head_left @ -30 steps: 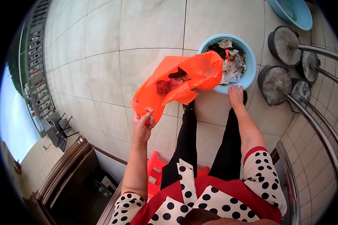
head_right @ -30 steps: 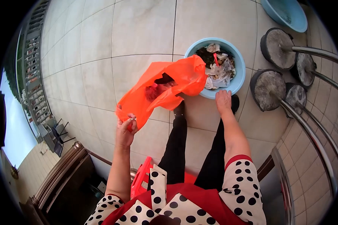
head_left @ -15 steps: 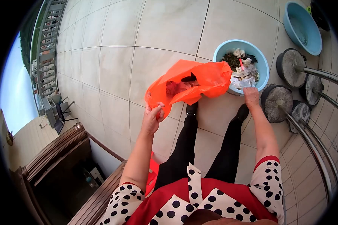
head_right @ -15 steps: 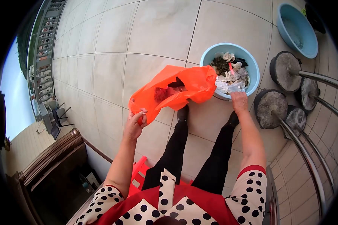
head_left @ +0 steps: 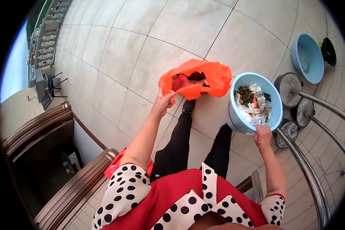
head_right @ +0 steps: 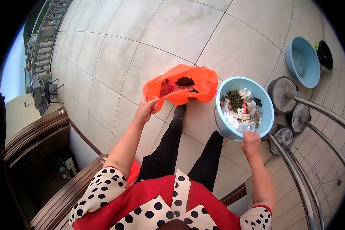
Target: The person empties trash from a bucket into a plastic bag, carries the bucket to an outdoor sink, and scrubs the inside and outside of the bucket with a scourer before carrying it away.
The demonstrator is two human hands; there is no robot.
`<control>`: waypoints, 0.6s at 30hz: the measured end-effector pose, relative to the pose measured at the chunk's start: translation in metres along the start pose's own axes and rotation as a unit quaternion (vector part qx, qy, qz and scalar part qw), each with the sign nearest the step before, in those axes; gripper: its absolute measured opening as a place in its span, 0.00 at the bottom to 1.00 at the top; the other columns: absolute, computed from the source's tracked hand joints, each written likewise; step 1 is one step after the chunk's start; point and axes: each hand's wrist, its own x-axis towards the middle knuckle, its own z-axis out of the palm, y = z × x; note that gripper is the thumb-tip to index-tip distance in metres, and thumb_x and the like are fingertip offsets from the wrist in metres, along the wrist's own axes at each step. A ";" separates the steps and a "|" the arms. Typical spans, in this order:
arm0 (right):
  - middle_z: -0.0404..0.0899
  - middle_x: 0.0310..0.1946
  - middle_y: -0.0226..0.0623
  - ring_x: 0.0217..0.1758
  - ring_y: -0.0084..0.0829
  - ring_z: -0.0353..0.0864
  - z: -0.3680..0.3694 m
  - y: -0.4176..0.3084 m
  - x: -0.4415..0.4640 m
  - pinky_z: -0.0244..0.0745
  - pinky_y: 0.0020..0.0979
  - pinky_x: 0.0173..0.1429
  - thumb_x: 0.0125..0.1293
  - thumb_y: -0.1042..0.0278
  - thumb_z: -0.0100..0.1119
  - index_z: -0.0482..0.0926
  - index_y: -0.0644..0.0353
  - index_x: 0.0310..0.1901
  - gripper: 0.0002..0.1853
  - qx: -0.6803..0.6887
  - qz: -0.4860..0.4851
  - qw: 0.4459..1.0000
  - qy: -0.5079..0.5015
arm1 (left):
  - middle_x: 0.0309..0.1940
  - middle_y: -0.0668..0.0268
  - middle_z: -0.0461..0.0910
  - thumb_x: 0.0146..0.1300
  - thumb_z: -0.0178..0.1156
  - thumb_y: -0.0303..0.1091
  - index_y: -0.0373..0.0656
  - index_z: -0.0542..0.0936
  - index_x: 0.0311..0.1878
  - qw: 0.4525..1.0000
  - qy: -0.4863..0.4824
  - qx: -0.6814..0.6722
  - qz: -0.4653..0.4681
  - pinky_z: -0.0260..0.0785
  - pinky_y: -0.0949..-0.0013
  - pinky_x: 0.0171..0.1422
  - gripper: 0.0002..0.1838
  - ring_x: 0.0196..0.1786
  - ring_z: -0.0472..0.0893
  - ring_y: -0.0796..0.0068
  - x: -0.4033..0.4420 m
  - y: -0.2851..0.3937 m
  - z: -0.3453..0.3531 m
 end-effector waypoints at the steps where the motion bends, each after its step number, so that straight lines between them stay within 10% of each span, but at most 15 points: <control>1: 0.72 0.21 0.37 0.30 0.41 0.75 -0.017 -0.009 -0.005 0.63 0.39 0.36 0.43 0.80 0.52 0.69 0.58 0.25 0.07 -0.002 0.000 1.000 -0.007 | 0.35 0.71 0.71 0.58 0.57 0.26 0.53 0.54 0.68 1.000 0.002 -0.004 0.002 0.51 0.80 0.21 0.36 0.23 0.65 0.85 -0.001 0.000 0.001; 12: 0.68 0.20 0.37 0.24 0.40 0.72 -0.149 -0.122 -0.009 0.62 0.37 0.30 0.42 0.81 0.54 0.67 0.57 0.23 0.08 0.013 -0.114 0.993 0.000 | 0.31 0.72 0.70 0.58 0.57 0.25 0.49 0.54 0.67 0.999 0.041 0.010 -0.001 0.51 0.79 0.19 0.35 0.20 0.65 0.86 0.000 -0.018 -0.014; 18: 0.69 0.19 0.36 0.24 0.38 0.72 -0.107 -0.183 0.021 0.64 0.35 0.31 0.49 0.76 0.53 0.68 0.56 0.23 0.04 -0.021 -0.195 0.980 -0.027 | 0.31 0.73 0.71 0.59 0.56 0.27 0.47 0.54 0.68 0.997 0.071 0.023 0.001 0.57 0.79 0.21 0.34 0.22 0.67 0.85 -0.012 -0.039 -0.018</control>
